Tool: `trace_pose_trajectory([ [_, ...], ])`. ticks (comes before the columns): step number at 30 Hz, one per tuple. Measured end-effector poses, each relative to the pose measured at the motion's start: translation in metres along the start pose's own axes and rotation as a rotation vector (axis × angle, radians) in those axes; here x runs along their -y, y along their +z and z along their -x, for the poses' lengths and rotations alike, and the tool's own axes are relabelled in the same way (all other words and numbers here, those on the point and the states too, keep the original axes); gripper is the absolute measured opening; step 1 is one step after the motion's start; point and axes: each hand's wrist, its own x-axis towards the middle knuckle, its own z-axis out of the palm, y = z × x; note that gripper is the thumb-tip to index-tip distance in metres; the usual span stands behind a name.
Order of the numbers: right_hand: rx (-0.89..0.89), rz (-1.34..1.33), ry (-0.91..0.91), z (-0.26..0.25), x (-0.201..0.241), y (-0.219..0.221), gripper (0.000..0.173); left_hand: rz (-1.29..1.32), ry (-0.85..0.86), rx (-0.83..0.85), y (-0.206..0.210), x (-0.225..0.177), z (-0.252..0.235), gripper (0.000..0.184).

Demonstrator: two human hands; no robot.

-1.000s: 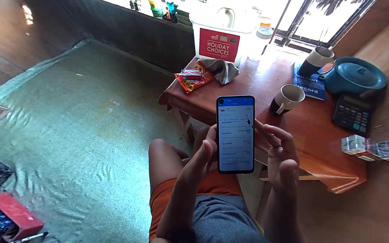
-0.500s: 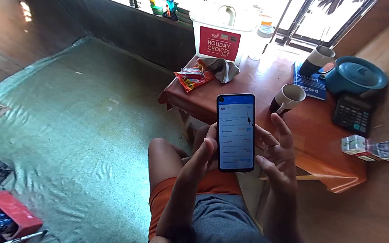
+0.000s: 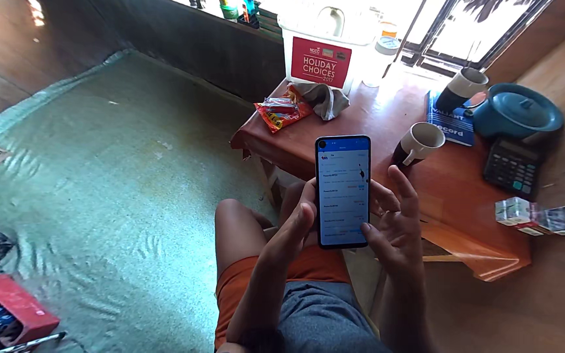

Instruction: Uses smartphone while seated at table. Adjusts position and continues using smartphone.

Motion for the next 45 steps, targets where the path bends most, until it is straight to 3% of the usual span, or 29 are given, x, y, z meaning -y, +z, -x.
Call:
trace_pose_trajectory([
  [15, 0.020, -0.153, -0.036, -0.0020, 0.0026, -0.0035, 0.065, 0.036, 0.012, 0.001, 0.0013, -0.0006, 0.0011, 0.097],
  [45, 0.038, -0.161, -0.018, -0.0026, 0.0039, -0.0091, 0.057, 0.072, -0.018, -0.010, -0.0002, -0.0010, 0.0004, 0.100],
])
